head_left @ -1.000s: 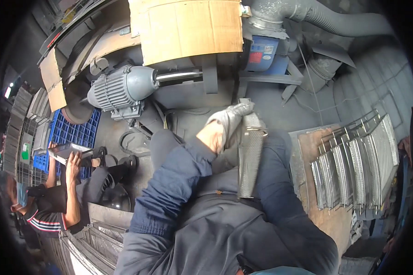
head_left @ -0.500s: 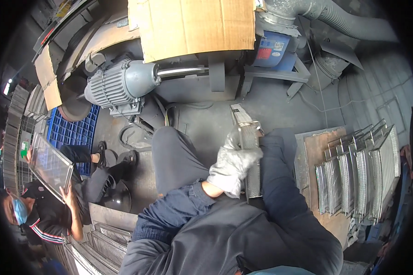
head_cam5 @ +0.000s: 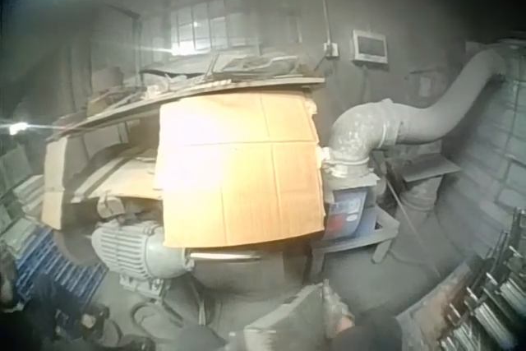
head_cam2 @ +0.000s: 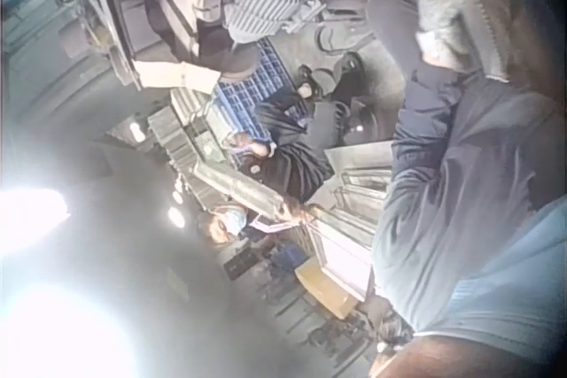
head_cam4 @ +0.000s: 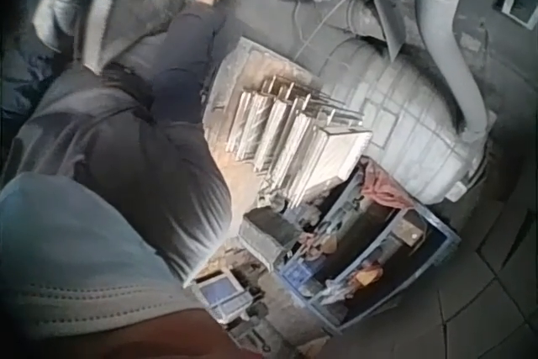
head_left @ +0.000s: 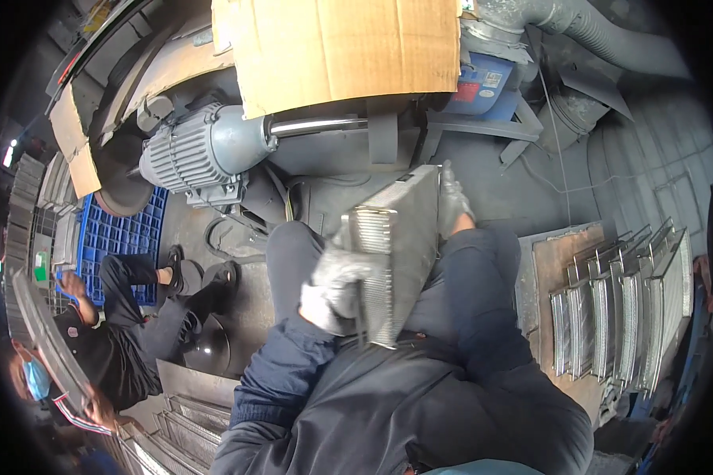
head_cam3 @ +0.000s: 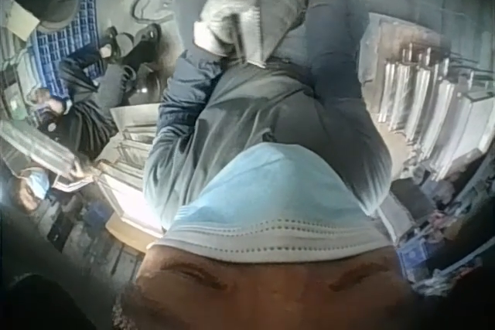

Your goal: Polishing small metal components using a bench grinder with a buffing wheel on a fabrication floor.

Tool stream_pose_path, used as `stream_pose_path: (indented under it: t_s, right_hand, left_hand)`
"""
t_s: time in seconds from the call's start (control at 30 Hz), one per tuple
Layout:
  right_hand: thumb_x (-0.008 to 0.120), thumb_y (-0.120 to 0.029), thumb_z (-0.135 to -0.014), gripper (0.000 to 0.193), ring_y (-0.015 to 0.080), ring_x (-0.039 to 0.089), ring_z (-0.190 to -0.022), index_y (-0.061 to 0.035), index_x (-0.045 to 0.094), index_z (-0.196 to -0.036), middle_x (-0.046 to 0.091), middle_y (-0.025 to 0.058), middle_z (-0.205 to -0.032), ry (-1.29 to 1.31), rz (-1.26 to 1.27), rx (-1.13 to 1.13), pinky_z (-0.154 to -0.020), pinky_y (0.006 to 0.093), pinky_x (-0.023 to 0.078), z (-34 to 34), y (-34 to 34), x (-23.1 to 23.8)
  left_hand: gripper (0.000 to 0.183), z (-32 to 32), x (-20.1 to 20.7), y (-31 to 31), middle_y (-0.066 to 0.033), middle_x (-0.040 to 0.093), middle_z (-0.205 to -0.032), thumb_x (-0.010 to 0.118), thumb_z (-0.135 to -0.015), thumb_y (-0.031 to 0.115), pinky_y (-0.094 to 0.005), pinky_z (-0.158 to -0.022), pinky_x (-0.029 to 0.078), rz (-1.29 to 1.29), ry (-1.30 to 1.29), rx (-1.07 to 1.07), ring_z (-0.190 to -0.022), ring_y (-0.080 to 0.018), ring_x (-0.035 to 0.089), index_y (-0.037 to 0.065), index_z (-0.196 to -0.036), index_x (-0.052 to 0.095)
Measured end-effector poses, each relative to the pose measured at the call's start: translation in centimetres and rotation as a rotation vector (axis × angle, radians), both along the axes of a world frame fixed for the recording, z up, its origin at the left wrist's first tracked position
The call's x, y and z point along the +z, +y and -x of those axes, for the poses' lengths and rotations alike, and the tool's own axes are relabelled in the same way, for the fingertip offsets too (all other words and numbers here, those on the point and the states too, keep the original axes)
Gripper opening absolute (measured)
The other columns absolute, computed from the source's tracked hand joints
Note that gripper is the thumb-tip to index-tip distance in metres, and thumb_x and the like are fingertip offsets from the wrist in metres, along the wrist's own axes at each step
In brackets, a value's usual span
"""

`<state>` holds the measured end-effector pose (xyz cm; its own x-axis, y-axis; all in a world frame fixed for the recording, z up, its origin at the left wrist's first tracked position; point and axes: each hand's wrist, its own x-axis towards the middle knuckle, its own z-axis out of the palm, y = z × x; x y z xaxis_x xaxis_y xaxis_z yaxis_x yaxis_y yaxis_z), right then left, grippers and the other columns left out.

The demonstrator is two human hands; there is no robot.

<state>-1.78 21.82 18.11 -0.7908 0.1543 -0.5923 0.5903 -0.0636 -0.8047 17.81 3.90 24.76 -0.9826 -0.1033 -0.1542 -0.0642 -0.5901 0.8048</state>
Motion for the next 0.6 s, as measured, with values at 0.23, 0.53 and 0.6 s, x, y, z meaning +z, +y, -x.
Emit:
stream_pose_path:
  t_s: [0.23,0.53,0.6]
  right_hand:
    - [0.045,-0.046,-0.109,0.051,0.0238,0.069,-0.082,-0.0034,0.072,-0.117,0.074,0.0134,-0.102,0.530,0.208,0.147,-0.076,0.0384,0.055,-5.5,12.8,6.6]
    - [0.064,0.000,-0.087,0.043,0.0206,0.068,-0.106,0.0077,0.062,-0.129,0.070,0.0128,-0.115,0.568,0.283,0.199,-0.093,0.0292,0.054,-19.1,10.6,20.3]
    - [0.065,-0.006,-0.092,0.039,0.0195,0.067,-0.106,0.0056,0.063,-0.129,0.071,0.0115,-0.114,0.777,-0.060,0.451,-0.092,0.0275,0.053,-19.4,8.2,21.5]
  left_hand:
    - [0.035,-1.0,-0.7,-9.5,-0.0174,0.069,-0.123,0.056,-0.102,0.018,-0.0391,-0.098,0.053,0.400,0.079,0.161,-0.111,-0.0261,0.068,-0.002,-0.129,0.062]
    - [0.089,-3.9,8.7,1.0,-0.0219,0.056,-0.135,0.089,-0.070,0.037,-0.0508,-0.101,0.047,1.551,0.660,0.493,-0.119,-0.0420,0.057,0.008,-0.147,0.053]
    - [0.113,-4.2,11.1,6.3,-0.0230,0.052,-0.131,0.099,-0.047,0.028,-0.0533,-0.098,0.049,1.227,0.669,0.388,-0.117,-0.0492,0.055,0.007,-0.147,0.051]
